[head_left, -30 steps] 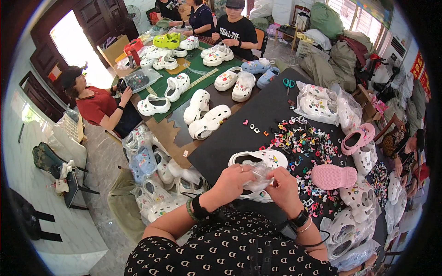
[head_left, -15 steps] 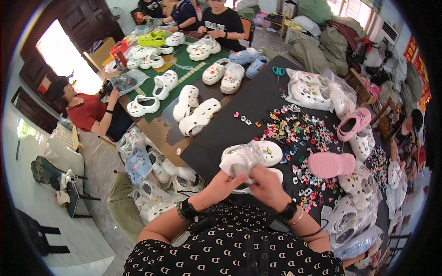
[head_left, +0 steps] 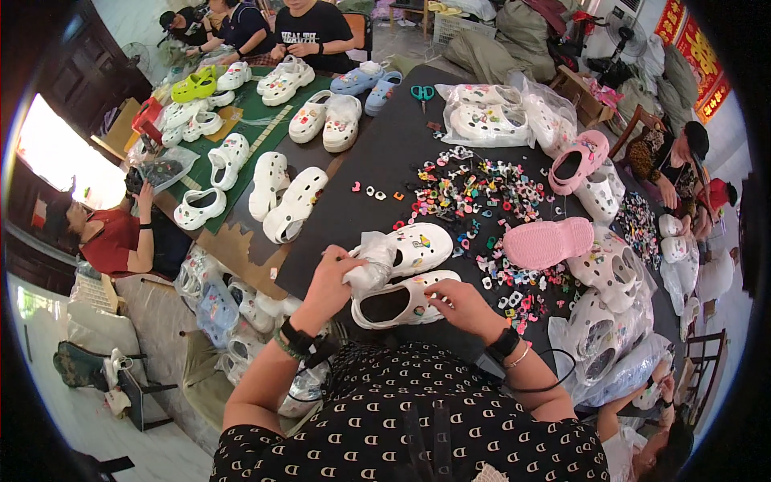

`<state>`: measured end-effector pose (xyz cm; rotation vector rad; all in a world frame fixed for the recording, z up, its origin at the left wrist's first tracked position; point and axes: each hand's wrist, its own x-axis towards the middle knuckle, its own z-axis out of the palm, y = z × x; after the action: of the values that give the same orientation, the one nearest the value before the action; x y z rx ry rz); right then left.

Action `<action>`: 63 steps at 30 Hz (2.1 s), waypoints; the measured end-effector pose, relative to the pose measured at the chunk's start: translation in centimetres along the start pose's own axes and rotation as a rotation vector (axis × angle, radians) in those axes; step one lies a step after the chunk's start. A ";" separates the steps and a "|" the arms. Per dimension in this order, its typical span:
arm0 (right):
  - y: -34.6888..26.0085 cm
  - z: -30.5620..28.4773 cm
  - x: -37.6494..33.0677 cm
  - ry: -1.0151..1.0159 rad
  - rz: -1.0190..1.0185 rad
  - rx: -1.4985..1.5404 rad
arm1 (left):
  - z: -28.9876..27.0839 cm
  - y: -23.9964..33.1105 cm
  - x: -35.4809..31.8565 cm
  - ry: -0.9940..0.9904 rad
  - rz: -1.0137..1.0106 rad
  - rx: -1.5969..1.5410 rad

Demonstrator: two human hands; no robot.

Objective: Insert decorative charms into the holes of foam clogs and package them.

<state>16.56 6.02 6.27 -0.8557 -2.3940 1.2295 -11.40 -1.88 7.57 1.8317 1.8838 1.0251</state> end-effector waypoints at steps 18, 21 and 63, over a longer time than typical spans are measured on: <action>4.8 1.7 -3.1 0.152 0.078 -0.096 | 7.4 -1.9 3.4 -0.284 0.032 0.592; 3.9 2.1 -2.3 0.141 0.011 -0.089 | 6.6 -1.9 1.7 -0.244 -0.013 0.413; 3.9 5.0 7.4 0.264 -0.095 -0.037 | 9.1 -2.3 4.8 -0.258 -0.049 0.395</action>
<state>9.72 9.39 0.22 -0.8473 -2.2236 0.9727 -7.58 5.40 0.90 1.9967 2.0602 0.3911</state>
